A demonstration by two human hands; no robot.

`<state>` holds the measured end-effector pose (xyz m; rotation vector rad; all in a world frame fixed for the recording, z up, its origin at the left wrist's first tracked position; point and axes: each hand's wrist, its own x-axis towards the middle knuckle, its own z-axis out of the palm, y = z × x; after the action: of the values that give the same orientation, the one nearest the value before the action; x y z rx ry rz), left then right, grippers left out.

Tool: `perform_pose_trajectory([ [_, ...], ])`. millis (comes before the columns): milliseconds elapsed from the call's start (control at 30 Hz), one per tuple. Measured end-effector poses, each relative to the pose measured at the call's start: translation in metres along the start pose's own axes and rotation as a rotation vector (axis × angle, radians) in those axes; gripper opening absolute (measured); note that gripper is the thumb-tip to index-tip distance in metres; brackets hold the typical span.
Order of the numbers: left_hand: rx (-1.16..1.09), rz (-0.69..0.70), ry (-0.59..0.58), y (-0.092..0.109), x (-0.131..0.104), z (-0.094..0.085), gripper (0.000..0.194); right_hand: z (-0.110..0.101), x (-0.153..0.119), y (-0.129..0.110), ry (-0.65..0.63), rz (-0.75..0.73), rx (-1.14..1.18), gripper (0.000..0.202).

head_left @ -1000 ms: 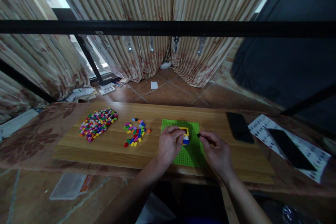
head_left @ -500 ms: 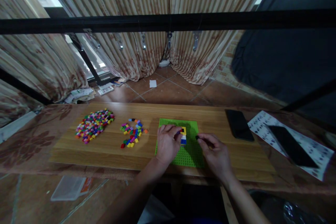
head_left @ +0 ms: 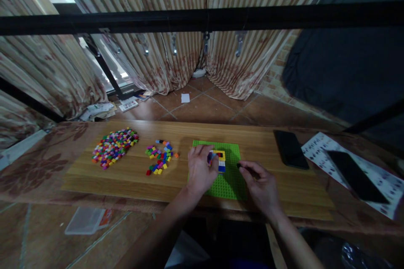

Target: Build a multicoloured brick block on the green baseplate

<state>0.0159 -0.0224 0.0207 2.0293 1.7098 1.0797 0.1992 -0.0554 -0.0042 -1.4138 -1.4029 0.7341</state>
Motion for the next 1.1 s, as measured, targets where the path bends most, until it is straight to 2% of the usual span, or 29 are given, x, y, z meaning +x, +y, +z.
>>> perform_pose_trajectory([
  [100,0.047,-0.045,0.039,0.0,0.006,0.005,0.036,0.001,-0.001,0.0,0.0,0.002,0.002,0.024],
  [233,0.07,-0.084,0.029,-0.002,0.01,0.012,0.049,0.001,-0.001,0.002,0.0,-0.001,0.009,0.023],
  [733,-0.139,-0.348,-0.094,-0.004,0.016,0.025,0.035,0.004,-0.005,0.0,-0.021,0.006,0.025,0.022],
  [967,-0.172,-0.341,-0.07,-0.003,0.016,0.02,0.036,0.002,-0.009,-0.008,-0.024,0.025,0.006,0.024],
  [1100,-0.261,-0.282,0.052,-0.014,0.015,0.005,0.038,-0.001,-0.012,-0.014,-0.009,0.071,0.018,0.028],
])
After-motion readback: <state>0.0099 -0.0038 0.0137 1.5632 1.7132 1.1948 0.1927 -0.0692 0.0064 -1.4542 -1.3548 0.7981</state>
